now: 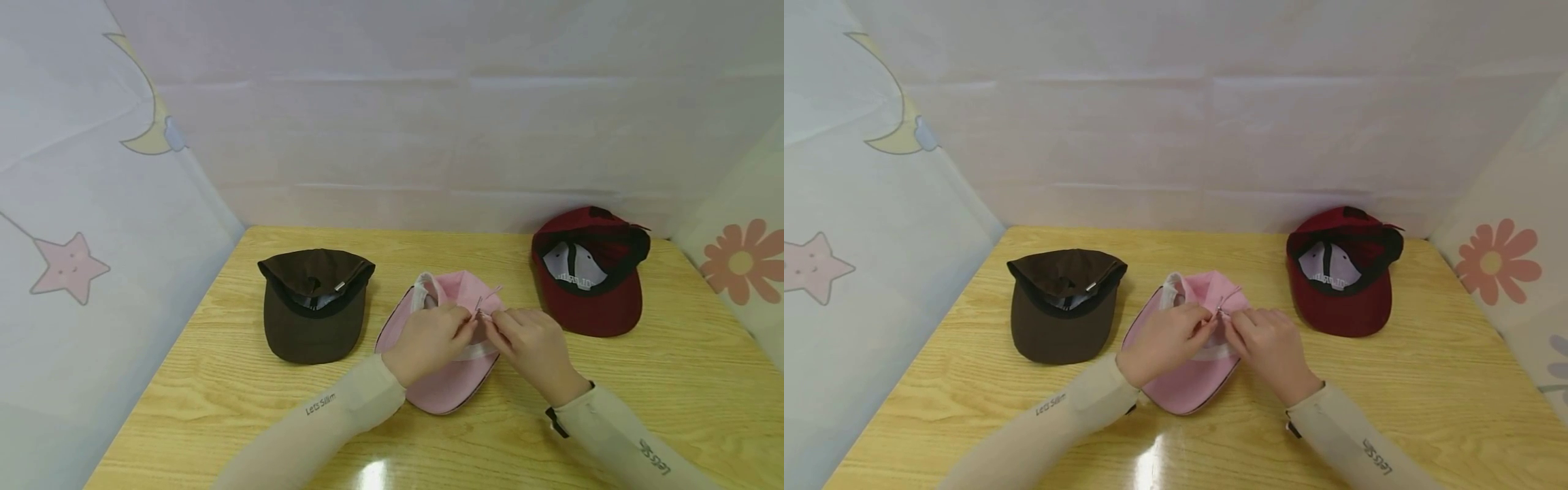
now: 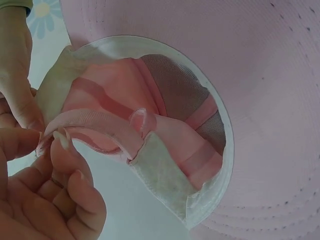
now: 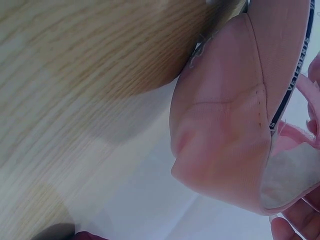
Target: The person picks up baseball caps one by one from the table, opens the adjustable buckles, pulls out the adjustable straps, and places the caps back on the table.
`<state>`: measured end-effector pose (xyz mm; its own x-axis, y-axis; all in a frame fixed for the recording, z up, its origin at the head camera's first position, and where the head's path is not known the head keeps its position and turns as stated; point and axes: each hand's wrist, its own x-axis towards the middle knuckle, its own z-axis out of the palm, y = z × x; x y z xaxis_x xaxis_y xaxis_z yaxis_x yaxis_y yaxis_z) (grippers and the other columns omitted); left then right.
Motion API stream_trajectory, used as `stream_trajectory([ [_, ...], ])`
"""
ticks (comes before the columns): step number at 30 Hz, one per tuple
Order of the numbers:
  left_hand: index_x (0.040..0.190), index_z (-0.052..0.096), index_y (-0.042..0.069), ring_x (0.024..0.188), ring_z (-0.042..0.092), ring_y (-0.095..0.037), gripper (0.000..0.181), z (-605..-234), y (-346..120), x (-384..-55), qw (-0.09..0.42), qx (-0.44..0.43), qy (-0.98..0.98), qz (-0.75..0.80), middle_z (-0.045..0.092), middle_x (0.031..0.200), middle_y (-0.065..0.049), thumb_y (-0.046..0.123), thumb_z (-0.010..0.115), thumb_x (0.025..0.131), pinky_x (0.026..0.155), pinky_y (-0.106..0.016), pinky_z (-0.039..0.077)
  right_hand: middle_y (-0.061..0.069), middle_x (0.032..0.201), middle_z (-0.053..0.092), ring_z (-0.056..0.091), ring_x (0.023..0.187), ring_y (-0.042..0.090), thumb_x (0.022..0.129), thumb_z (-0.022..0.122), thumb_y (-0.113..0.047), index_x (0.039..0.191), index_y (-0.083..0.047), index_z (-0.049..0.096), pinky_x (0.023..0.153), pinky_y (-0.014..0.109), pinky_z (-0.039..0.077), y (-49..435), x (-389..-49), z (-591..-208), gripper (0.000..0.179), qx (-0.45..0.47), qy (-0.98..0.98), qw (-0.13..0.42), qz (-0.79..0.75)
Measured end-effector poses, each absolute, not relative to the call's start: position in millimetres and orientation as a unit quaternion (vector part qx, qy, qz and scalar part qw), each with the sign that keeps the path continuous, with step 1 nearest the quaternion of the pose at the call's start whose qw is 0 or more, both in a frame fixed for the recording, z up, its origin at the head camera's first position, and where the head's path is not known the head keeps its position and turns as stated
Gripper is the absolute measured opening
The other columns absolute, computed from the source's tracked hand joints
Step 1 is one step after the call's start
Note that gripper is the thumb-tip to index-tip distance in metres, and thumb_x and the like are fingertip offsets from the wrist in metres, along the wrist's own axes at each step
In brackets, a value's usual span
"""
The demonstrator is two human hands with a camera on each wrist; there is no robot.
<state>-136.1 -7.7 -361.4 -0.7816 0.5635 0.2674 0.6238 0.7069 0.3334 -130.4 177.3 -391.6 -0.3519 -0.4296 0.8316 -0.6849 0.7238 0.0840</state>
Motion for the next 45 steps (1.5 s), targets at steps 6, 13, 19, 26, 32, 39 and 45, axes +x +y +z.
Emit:
stream_trajectory([
  [6,0.073,0.055,0.016,0.05,0.042,-0.001,0.027,-361.0,-6.1,-137.0,0.093,-0.316,-0.922,-0.204,0.048,0.065,0.01,0.023,0.056,0.099,0.044,-0.016,0.032,0.005,0.058,0.056,0.054,0.048,0.022,0.104,0.044,-0.024,0.071,-0.003,0.057,0.045,0.04,0.046,176.6,-129.3,-391.5,0.041,0.345,-0.812,0.449,0.142],
  [13,0.07,0.056,0.015,0.049,0.04,-0.002,0.027,-359.3,-7.1,-134.7,0.115,-0.319,-0.922,-0.185,0.049,0.062,0.008,0.019,0.059,0.097,0.042,-0.017,0.03,0.004,0.055,0.051,0.049,0.045,0.021,0.104,0.043,-0.025,0.068,-0.004,0.054,0.043,0.04,0.043,175.1,-131.0,-394.2,0.044,0.345,-0.802,0.464,0.152],
  [19,0.068,0.058,0.015,0.048,0.038,-0.002,0.028,-359.6,-7.7,-134.1,0.13,-0.325,-0.92,-0.173,0.048,0.06,0.007,0.018,0.061,0.096,0.042,-0.016,0.028,0.004,0.057,0.053,0.052,0.047,0.023,0.103,0.045,-0.025,0.07,-0.004,0.056,0.045,0.041,0.045,175.3,-129.6,-394.5,0.041,0.344,-0.803,0.46,0.155],
  [26,0.069,0.062,0.015,0.049,0.038,-0.002,0.026,-359.1,-8.9,-132.7,0.127,-0.328,-0.922,-0.161,0.051,0.06,0.008,0.019,0.062,0.095,0.042,-0.016,0.028,0.004,0.057,0.053,0.052,0.047,0.023,0.103,0.045,-0.025,0.069,-0.004,0.055,0.045,0.041,0.045,175.2,-129.4,-394.5,0.041,0.343,-0.803,0.461,0.16],
  [32,0.067,0.059,0.015,0.048,0.038,-0.002,0.028,-360.0,-8.9,-133.2,0.12,-0.327,-0.923,-0.163,0.049,0.058,0.009,0.018,0.062,0.095,0.042,-0.016,0.028,0.003,0.057,0.053,0.053,0.047,0.021,0.103,0.045,-0.026,0.07,-0.005,0.054,0.046,0.04,0.046,175.4,-128.3,-394.0,0.041,0.341,-0.807,0.457,0.157],
  [39,0.063,0.055,0.016,0.047,0.037,-0.002,0.032,-360.3,-9.6,-132.8,0.127,-0.331,-0.92,-0.164,0.045,0.056,0.009,0.018,0.062,0.095,0.041,-0.016,0.026,0.004,0.057,0.054,0.053,0.048,0.021,0.103,0.044,-0.026,0.07,-0.005,0.055,0.047,0.04,0.046,175.6,-128.2,-394.3,0.041,0.341,-0.809,0.454,0.153],
  [45,0.064,0.055,0.016,0.048,0.037,-0.002,0.032,-361.3,-10.2,-132.2,0.123,-0.336,-0.92,-0.158,0.045,0.057,0.01,0.02,0.062,0.095,0.041,-0.016,0.026,0.004,0.057,0.053,0.053,0.047,0.021,0.104,0.043,-0.026,0.069,-0.005,0.054,0.046,0.039,0.045,175.5,-127.7,-394.3,0.042,0.338,-0.812,0.451,0.153],
])
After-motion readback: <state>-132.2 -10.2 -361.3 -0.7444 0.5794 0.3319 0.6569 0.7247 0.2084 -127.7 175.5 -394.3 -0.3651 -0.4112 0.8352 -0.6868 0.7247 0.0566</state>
